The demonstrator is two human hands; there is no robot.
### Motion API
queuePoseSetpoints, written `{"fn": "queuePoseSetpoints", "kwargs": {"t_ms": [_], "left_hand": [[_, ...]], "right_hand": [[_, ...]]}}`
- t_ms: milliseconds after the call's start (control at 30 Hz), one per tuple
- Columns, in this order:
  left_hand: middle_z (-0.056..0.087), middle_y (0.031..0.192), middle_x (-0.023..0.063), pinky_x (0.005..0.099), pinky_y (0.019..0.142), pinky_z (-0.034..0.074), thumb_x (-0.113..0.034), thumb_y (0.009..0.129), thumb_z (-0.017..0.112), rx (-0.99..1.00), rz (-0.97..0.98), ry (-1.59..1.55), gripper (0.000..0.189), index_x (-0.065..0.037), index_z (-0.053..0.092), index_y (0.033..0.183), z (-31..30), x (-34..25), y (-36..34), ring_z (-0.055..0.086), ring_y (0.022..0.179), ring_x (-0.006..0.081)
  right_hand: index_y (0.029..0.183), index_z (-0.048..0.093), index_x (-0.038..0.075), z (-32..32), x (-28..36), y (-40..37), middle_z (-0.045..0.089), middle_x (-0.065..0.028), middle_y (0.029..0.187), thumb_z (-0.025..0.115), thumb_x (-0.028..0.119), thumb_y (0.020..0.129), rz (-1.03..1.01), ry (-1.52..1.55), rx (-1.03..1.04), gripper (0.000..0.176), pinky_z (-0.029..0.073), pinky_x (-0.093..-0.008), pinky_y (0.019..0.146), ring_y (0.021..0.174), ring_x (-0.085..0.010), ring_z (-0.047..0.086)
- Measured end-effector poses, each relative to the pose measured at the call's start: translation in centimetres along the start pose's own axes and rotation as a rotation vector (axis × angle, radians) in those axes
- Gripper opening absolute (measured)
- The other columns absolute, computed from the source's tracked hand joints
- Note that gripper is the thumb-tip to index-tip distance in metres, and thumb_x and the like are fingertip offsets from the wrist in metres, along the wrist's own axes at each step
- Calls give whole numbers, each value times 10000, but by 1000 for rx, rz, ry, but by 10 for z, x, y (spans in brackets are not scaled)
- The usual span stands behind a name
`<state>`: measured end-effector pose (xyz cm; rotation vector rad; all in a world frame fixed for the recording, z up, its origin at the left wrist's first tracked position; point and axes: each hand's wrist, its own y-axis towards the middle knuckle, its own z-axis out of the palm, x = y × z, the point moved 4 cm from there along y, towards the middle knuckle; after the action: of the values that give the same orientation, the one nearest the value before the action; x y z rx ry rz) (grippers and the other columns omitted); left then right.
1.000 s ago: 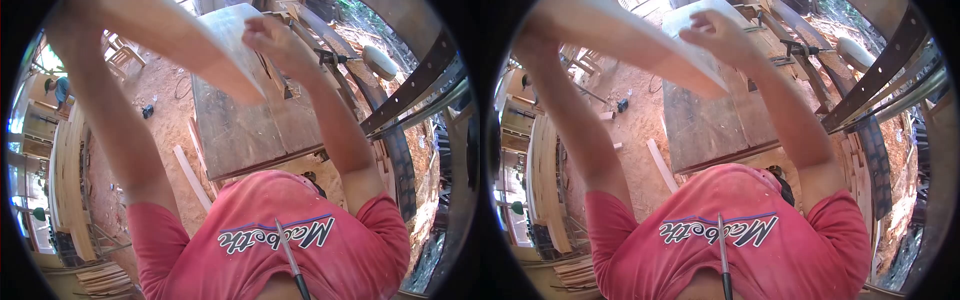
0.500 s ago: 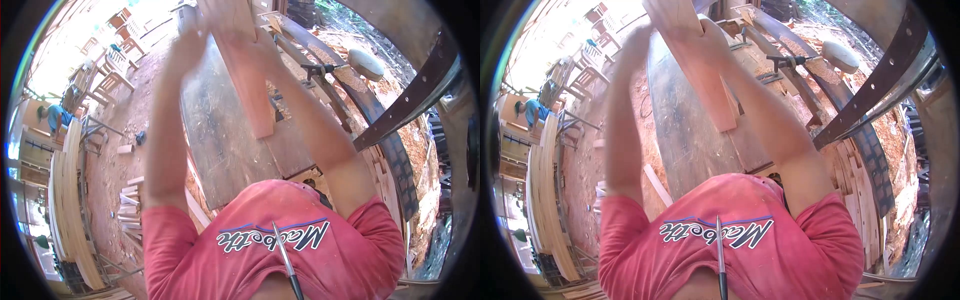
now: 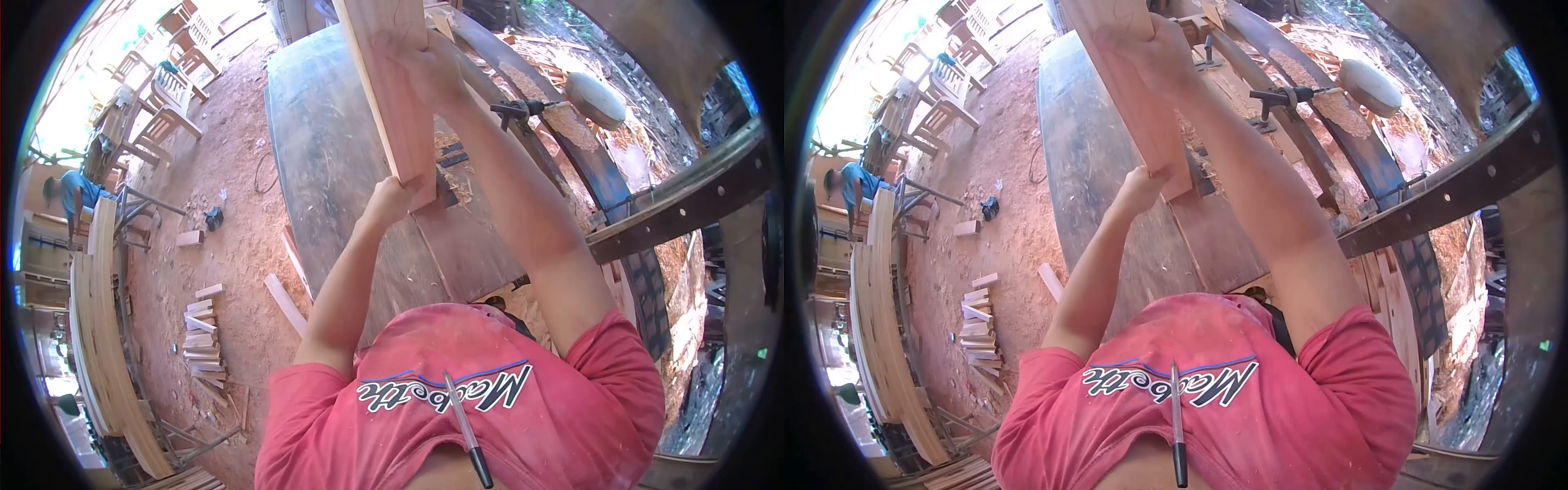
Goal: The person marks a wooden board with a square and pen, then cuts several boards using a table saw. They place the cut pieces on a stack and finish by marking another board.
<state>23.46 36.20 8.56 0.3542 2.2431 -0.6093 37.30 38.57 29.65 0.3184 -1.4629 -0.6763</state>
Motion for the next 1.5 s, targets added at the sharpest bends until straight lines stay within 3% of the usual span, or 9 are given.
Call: {"fn": "queuePoseSetpoints", "kwargs": {"t_ms": [100, 233, 300, 533, 600, 733, 800, 1000, 1500], "left_hand": [[689, 1083, 288, 413, 898, 513, -515, 917, 635, -43, 48, -4, 653, 91, 652, 1162, -4, 4, 22, 670, 1074, 386], [687, 1099, 283, 406, 917, 503, -510, 922, 631, -22, 65, -81, 646, 86, 651, 1171, 0, 9, 28, 662, 1094, 381], [685, 1119, 273, 400, 940, 490, -517, 929, 616, -24, 102, -140, 641, 63, 647, 1198, 2, 8, 29, 650, 1120, 374], [692, 1122, 245, 393, 955, 479, -531, 952, 577, 18, 121, -198, 621, 12, 632, 1248, 11, 15, 29, 644, 1136, 354], [694, 1131, 152, 349, 939, 462, -498, 1000, 548, 35, 110, -256, 583, 11, 623, 1273, 11, 10, 23, 619, 1075, 209], [701, 1093, 147, 358, 909, 474, -495, 998, 557, -33, 125, -242, 578, 18, 632, 1254, 11, 11, 26, 627, 1030, 208], [705, 1062, 152, 364, 895, 481, -497, 993, 566, -29, 28, -232, 566, 7, 644, 1240, 7, 10, 31, 633, 1005, 212], [712, 1041, 138, 346, 881, 484, -509, 983, 579, -91, 79, -211, 547, -23, 662, 1219, -2, 9, 46, 640, 986, 193], [705, 1022, 135, 355, 884, 475, -569, 963, 573, -127, 93, -223, 617, -11, 666, 1209, -14, 17, 80, 630, 973, 209]], "right_hand": [[1089, 691, 25, -3, -13, 12, 688, -7, 972, 726, 350, 911, 39, -61, 0, 372, 485, -248, 795, 906, -75, 607], [1139, 675, 23, -13, -38, 20, 685, -13, 1013, 711, 375, 922, 116, -41, 69, 415, 486, -251, 825, 944, -78, 608], [1136, 663, -11, -9, -26, 16, 675, 6, 960, 700, 310, 944, 109, 167, 54, 375, 513, -268, 784, 879, -82, 613], [1141, 683, 17, -19, -63, -18, 684, -10, 1035, 704, 397, 930, 275, 21, 11, 436, 496, -254, 806, 940, -68, 609], [1117, 698, 14, -19, -64, -16, 691, -4, 1018, 701, 390, 934, 113, 24, -13, 418, 494, -256, 787, 907, -69, 613], [1095, 709, 20, -14, -60, -12, 694, -2, 994, 703, 377, 934, 39, -53, -19, 392, 492, -256, 771, 880, -78, 614], [1043, 731, 32, -11, -59, -10, 700, -3, 903, 688, 402, 935, 68, -67, -57, 388, 495, -258, 727, 812, -76, 617], [1095, 688, 4, -4, -66, 9, 683, 20, 943, 699, 304, 947, 29, 149, 11, 335, 489, -227, 704, 832, -39, 590], [1079, 707, 10, -2, -92, 34, 673, 42, 902, 703, 296, 947, 25, 118, -31, 315, 471, -218, 670, 795, -34, 580]]}}
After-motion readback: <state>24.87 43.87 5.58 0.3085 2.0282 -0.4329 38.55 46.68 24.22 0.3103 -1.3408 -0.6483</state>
